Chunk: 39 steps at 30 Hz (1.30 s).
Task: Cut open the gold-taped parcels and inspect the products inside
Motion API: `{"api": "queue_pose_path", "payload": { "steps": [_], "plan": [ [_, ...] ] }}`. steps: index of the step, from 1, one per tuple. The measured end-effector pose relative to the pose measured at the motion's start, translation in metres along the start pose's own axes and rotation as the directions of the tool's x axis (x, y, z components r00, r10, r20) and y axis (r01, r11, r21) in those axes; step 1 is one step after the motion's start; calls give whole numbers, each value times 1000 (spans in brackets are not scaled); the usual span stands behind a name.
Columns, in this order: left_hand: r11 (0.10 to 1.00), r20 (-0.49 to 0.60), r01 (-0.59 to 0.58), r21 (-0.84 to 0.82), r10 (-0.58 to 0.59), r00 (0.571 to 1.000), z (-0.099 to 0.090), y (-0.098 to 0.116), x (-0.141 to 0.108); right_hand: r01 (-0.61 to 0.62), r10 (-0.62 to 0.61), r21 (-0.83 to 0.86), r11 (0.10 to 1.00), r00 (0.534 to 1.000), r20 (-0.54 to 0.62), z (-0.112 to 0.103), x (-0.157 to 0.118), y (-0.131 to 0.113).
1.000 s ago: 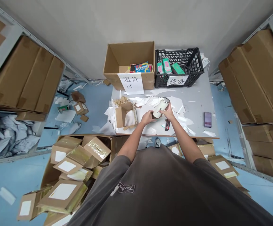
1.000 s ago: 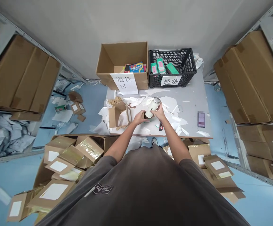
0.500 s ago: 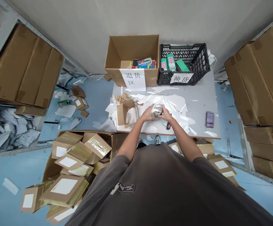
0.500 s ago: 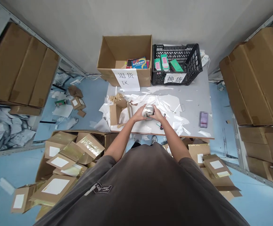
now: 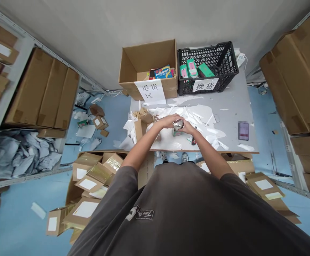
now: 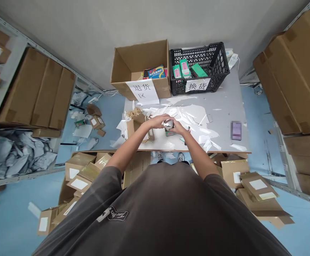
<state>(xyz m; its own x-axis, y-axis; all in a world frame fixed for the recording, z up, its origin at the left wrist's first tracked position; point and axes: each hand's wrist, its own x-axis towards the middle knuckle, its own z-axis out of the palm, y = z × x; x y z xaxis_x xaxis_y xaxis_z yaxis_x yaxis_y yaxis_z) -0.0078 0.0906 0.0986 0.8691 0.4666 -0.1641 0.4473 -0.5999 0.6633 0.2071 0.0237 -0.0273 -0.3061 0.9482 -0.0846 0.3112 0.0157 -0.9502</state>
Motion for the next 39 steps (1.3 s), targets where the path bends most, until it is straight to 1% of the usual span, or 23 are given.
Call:
{"api": "queue_pose_path", "payload": {
  "steps": [5, 8, 11, 15, 17, 19, 22, 25, 26, 27, 28, 30, 31, 32, 33, 35, 36, 37, 38, 39],
  "plan": [
    [991, -36, 74, 108, -70, 997, -1, 10, 0, 12, -12, 8, 1000, 1000, 7, -2, -3, 0],
    [979, -84, 162, 127, -152, 985, 4, 12, -5, 36, -36, 30, 999, 999, 5, -3, -9, 4],
    [955, -167, 280, 97, -262, 950, 17, 13, -8, 22, -21, 73, 997, 1000, -10, -2, -18, 9],
    [896, -247, 429, 117, -392, 886, 45, 18, -7, 1, 8, 142, 990, 998, -64, 6, -24, 12],
    [858, -305, 492, 147, -434, 848, 61, 22, -6, -5, 18, 179, 984, 997, -70, 10, -24, 13],
    [816, -378, 558, 152, -473, 796, 78, 26, -6, -15, 28, 202, 979, 998, -62, 13, -25, 14],
    [748, -472, 656, 98, -546, 692, 101, 32, -3, -32, 42, 220, 975, 998, -44, 16, -26, 19],
    [673, -523, 740, -13, -635, 569, 121, 34, -1, -39, 55, 239, 970, 997, -58, 16, -28, 22],
    [660, -517, 749, -54, -661, 544, 126, 33, -1, -40, 58, 244, 969, 996, -65, 15, -29, 23],
    [664, -500, 741, -96, -676, 542, 130, 32, -2, -42, 61, 248, 968, 996, -70, 14, -29, 23],
    [687, -475, 713, -138, -678, 561, 133, 29, -5, -44, 64, 251, 967, 995, -72, 13, -29, 22],
    [755, -435, 610, -243, -647, 627, 137, 23, -12, -49, 66, 252, 966, 996, -62, 11, -29, 21],
    [770, -432, 557, -311, -637, 639, 139, 19, -16, -55, 71, 251, 966, 996, -53, 11, -29, 20],
    [762, -436, 520, -385, -647, 626, 140, 15, -21, -67, 81, 249, 966, 996, -46, 11, -30, 19],
    [730, -438, 505, -460, -682, 586, 141, 10, -24, -84, 99, 247, 965, 994, -46, 12, -31, 19],
    [623, -410, 512, -591, -779, 474, 144, 2, -30, -134, 161, 251, 959, 983, -89, 14, -34, 18],
    [572, -377, 520, -634, -816, 437, 146, -2, -31, -162, 200, 255, 953, 971, -131, 16, -36, 18],
    [533, -338, 526, -662, -840, 425, 149, -6, -31, -186, 236, 259, 948, 956, -175, 18, -38, 18],
    [508, -298, 528, -680, -850, 434, 152, -8, -29, -203, 262, 261, 944, 941, -215, 21, -40, 17],
    [491, -262, 527, -694, -853, 451, 155, -10, -28, -213, 278, 259, 942, 928, -248, 24, -43, 17]
  ]
}}
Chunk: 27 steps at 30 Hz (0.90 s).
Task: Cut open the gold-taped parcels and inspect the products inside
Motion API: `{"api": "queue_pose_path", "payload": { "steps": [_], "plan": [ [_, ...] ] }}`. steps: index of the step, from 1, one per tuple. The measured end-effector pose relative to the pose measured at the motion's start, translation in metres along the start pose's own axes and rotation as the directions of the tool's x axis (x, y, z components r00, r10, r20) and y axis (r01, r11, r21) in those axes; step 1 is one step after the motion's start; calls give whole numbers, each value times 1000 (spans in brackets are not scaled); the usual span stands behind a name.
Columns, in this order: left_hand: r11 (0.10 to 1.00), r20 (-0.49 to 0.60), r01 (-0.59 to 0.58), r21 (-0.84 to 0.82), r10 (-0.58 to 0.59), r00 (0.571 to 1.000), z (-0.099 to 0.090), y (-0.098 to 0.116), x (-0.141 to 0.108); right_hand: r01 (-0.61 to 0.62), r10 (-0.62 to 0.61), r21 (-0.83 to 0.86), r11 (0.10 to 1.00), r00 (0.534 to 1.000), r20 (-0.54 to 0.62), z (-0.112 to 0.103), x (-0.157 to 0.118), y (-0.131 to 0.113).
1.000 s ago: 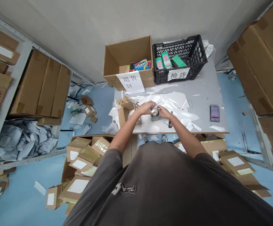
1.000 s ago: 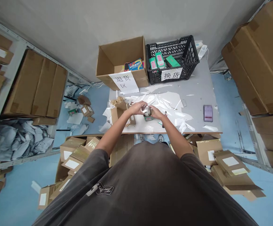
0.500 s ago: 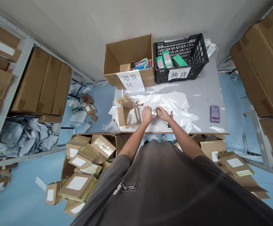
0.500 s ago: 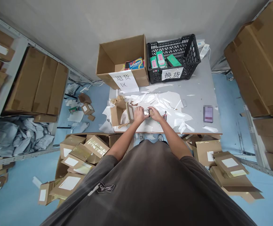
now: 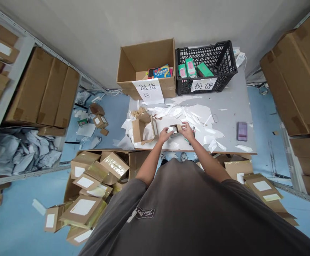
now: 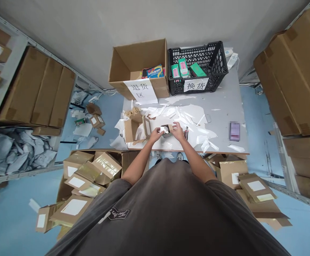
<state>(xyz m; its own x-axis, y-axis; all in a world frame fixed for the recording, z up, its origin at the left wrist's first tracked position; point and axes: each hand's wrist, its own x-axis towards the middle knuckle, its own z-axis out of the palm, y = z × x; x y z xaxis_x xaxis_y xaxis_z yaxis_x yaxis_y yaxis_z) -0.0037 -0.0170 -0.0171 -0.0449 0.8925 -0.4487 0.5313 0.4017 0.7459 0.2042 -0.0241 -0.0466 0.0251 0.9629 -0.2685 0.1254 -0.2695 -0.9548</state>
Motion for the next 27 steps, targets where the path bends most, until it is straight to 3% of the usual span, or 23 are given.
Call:
{"api": "queue_pose_path", "payload": {
  "steps": [3, 8, 11, 16, 20, 22, 27],
  "plan": [
    [997, 66, 21, -71, -17, 998, 9, -4, 2, 32, -32, -38, 999, 999, -12, 6, -12, 2],
    [979, 101, -88, -181, 107, 989, 5, -8, -2, 194, -124, -326, 925, 967, 224, 9, -28, 7],
    [970, 119, -195, -146, 213, 970, -2, -12, -5, 247, -132, -422, 872, 950, 282, 3, -27, 8],
    [921, 211, -390, -13, 384, 899, -5, -15, -4, 267, -145, -323, 908, 923, 357, -4, -8, 7],
    [946, 198, -308, 99, 284, 938, -6, -12, 2, 116, -47, -231, 966, 958, 283, -3, 4, 14],
    [945, 214, -311, 104, 284, 935, -8, -12, 4, 64, 2, -229, 971, 960, 279, 0, 8, 21],
    [957, 194, -277, -81, 288, 938, -1, -29, 9, 63, -2, -180, 982, 947, 321, 21, 21, 40]
  ]
}}
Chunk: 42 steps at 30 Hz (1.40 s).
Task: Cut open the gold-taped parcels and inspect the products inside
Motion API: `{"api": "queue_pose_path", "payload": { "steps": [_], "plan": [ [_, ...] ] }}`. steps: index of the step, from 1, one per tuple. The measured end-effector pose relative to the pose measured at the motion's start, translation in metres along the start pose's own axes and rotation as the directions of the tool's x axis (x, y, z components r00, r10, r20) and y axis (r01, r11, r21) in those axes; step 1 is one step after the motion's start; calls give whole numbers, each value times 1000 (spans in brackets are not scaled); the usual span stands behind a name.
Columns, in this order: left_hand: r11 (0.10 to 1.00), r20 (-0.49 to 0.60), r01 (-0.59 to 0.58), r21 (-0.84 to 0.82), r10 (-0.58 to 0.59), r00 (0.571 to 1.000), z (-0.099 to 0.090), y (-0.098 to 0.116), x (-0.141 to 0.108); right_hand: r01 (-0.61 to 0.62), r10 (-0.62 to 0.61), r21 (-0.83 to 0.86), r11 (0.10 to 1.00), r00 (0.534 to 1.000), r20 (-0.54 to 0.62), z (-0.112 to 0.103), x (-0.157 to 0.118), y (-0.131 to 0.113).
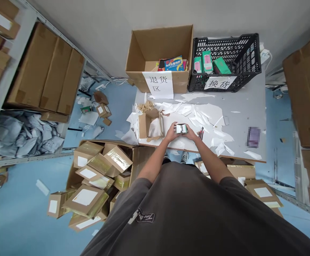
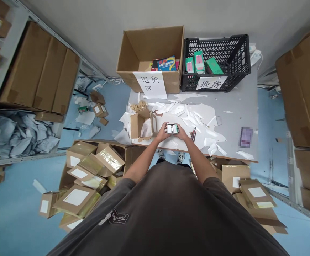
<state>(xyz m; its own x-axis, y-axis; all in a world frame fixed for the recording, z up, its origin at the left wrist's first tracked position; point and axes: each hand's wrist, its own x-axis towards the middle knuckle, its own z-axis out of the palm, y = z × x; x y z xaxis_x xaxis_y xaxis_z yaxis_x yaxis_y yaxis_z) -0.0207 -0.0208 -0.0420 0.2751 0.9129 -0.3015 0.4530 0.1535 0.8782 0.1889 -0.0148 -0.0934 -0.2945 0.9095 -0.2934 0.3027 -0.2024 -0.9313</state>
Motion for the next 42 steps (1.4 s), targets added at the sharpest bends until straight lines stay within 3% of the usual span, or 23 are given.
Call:
{"api": "queue_pose_path", "payload": {
  "steps": [4, 8, 12, 15, 18, 22, 27, 31, 34, 37, 39, 42],
  "plan": [
    [999, -21, 53, -5, -53, 998, 13, -26, 7, 15, -15, 0, 1000, 999, -51, 14, 10, 8],
    [998, -23, 52, -19, -52, 998, 18, -45, 22, -4, 3, -8, 1000, 999, -32, 12, 8, 5],
    [996, -3, 28, -88, -28, 1000, 9, -43, 28, -24, 24, -9, 1000, 1000, -13, 6, 5, -27],
    [991, -38, -40, -127, 36, 999, -7, -23, 29, 12, -16, -58, 998, 998, -60, -1, 6, -68],
    [983, -50, -127, -131, 121, 991, -28, 12, 41, 80, -93, -103, 992, 987, -133, -20, 9, -114],
    [947, -12, -307, -93, 307, 951, -58, 83, 77, 149, -185, -166, 975, 957, -223, -69, 13, -175],
    [885, 107, -466, 2, 463, 880, -90, 190, 140, 231, -303, -251, 940, 905, -300, -154, 32, -235],
    [841, 214, -538, 49, 517, 829, -106, 264, 212, 273, -360, -290, 917, 880, -310, -236, 75, -259],
    [866, 283, -498, 54, 465, 839, -108, 306, 277, 277, -341, -242, 930, 896, -284, -296, 121, -262],
    [937, 389, -343, 66, 292, 874, -103, 334, 340, 155, -177, -108, 982, 951, -253, -346, 167, -256],
    [970, 431, -234, 70, 182, 884, -96, 346, 377, 49, -56, -34, 998, 965, -256, -372, 194, -250],
    [992, 425, -113, 58, 78, 902, -79, 355, 423, -36, 43, 27, 999, 951, -306, -398, 226, -242]
  ]
}}
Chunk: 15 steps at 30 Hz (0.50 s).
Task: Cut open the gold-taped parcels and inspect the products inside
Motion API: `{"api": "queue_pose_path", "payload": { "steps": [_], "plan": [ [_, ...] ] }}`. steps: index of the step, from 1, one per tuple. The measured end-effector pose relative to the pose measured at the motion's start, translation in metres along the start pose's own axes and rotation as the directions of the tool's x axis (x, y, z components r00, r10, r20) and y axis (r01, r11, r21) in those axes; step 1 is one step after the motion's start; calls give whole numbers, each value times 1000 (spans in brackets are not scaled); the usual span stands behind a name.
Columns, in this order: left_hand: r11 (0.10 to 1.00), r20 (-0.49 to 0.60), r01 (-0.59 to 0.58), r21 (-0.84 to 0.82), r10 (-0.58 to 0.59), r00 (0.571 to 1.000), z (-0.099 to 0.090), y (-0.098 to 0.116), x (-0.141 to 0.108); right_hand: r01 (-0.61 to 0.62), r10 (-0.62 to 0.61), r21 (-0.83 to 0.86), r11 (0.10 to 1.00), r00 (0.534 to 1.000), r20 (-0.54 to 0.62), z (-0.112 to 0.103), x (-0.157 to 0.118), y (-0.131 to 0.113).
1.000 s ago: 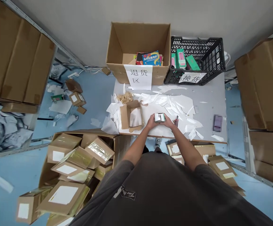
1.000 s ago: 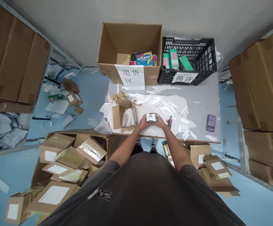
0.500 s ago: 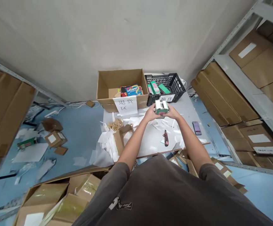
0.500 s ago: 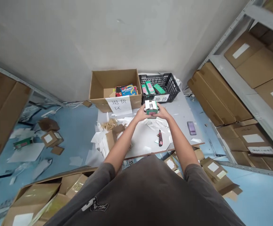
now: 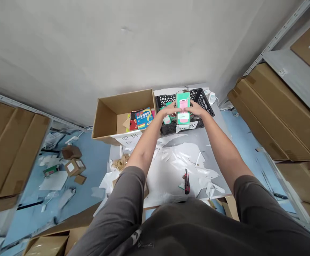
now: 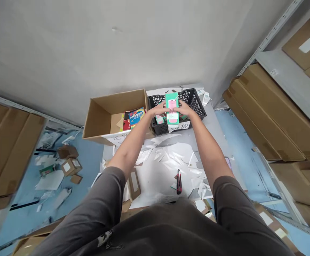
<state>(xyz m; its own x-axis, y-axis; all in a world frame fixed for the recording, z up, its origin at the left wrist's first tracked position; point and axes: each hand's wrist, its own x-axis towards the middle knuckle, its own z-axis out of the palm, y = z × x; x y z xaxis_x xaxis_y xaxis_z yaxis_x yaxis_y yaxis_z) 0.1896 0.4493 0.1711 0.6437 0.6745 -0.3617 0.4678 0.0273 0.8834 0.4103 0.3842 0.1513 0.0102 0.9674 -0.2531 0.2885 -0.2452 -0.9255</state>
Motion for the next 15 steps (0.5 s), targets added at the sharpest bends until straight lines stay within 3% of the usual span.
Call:
{"api": "queue_pose_path", "payload": {
  "steps": [4, 6, 8, 10, 12, 15],
  "plan": [
    [992, -82, 93, -80, -99, 992, 8, -7, 49, -76, 77, 17, 997, 993, -91, -14, 30, 13],
    [992, -229, 97, -83, -114, 967, 13, -17, 61, -113, 108, -25, 993, 983, -148, -22, 33, 25],
    [997, -400, 42, -60, -63, 914, 17, -32, 58, -106, 84, -93, 990, 974, -211, -29, 28, 40],
    [999, -494, -38, -30, 18, 869, 21, -52, 38, -44, 6, -151, 988, 969, -246, -28, 13, 56],
    [997, -501, -81, -14, 63, 863, 27, -76, 0, 46, -86, -169, 985, 968, -238, -13, -11, 68],
    [987, -500, -153, 48, 157, 852, 39, -121, -88, 153, -172, -111, 982, 966, -193, 40, -57, 75]
  ]
}}
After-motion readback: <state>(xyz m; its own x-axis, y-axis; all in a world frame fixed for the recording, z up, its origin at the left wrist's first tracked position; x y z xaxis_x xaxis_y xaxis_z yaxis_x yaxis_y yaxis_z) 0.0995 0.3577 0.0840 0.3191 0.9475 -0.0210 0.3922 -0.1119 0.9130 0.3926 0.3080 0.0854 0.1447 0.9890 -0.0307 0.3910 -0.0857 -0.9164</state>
